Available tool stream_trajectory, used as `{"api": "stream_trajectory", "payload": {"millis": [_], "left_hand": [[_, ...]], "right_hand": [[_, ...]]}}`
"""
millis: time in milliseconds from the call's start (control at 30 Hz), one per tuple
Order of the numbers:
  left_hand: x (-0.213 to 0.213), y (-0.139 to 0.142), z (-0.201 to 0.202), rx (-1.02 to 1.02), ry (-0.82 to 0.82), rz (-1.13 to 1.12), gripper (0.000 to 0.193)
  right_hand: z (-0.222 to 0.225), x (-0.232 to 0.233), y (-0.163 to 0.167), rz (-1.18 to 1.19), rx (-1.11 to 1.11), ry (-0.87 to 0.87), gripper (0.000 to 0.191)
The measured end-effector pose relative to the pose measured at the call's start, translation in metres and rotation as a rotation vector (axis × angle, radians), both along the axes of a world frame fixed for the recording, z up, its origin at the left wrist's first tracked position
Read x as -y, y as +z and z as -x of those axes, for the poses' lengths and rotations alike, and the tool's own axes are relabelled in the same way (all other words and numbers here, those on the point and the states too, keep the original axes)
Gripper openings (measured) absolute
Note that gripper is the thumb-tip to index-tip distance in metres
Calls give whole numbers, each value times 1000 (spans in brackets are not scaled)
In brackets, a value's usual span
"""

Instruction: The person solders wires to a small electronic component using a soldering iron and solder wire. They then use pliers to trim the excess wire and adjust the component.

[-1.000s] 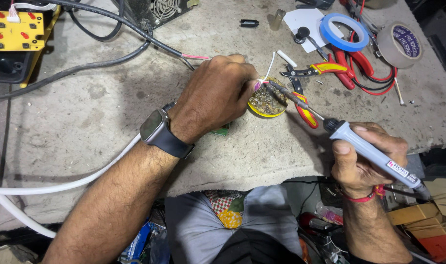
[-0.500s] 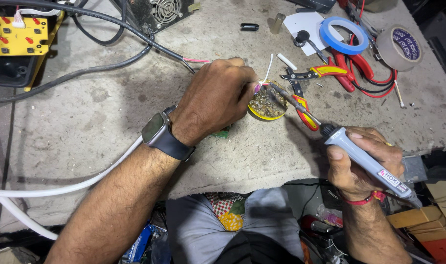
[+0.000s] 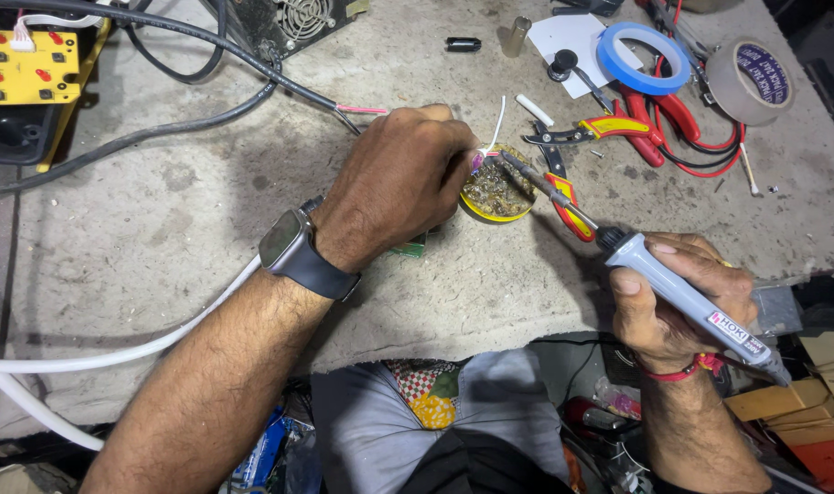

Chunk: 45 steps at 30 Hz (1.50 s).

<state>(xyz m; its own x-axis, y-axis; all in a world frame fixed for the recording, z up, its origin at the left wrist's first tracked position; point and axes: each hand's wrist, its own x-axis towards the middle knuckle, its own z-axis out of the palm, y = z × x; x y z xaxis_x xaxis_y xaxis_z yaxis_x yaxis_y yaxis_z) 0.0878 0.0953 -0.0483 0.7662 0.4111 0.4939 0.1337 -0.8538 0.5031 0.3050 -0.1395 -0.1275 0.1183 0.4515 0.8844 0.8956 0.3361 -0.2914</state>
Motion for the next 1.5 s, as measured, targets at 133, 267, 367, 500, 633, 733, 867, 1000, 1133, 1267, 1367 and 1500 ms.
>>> {"api": "stream_trajectory", "payload": {"millis": [133,267,367,500,633,733,867,1000,1133,1267,1367,1500], "left_hand": [[0,0,0,2,-6,11,13],[1,0,0,8,1,9,12],[0,-1,0,15,3,0,12],[-1,-4,0,23,-1,-17,10],[-1,-8,-3,29,6,-20,9],[0,-10,-5,25,52,-56,8],[0,-10,-4,28,97,-105,6],[2,-10,-9,-12,116,-111,4],[3,-11,-15,-56,130,-188,3],[4,-11,-15,-46,134,-275,3],[4,-10,-15,-63,131,-270,4],[5,-9,-17,-74,141,-306,3]], "right_hand": [[0,-1,3,6,30,-6,41],[-1,1,0,8,38,-11,41],[-2,3,-7,-24,-73,19,43],[-6,5,-16,-49,-156,5,42],[-7,6,-21,-61,-173,-11,41],[-4,4,-18,-43,-175,-40,40],[2,1,-7,-8,-103,-88,40],[5,1,-1,39,-205,-97,42],[3,2,-4,21,-186,-164,39],[6,2,-6,57,-273,-143,36],[9,0,-1,64,-348,-112,36],[13,-2,5,83,-425,-36,34]]}}
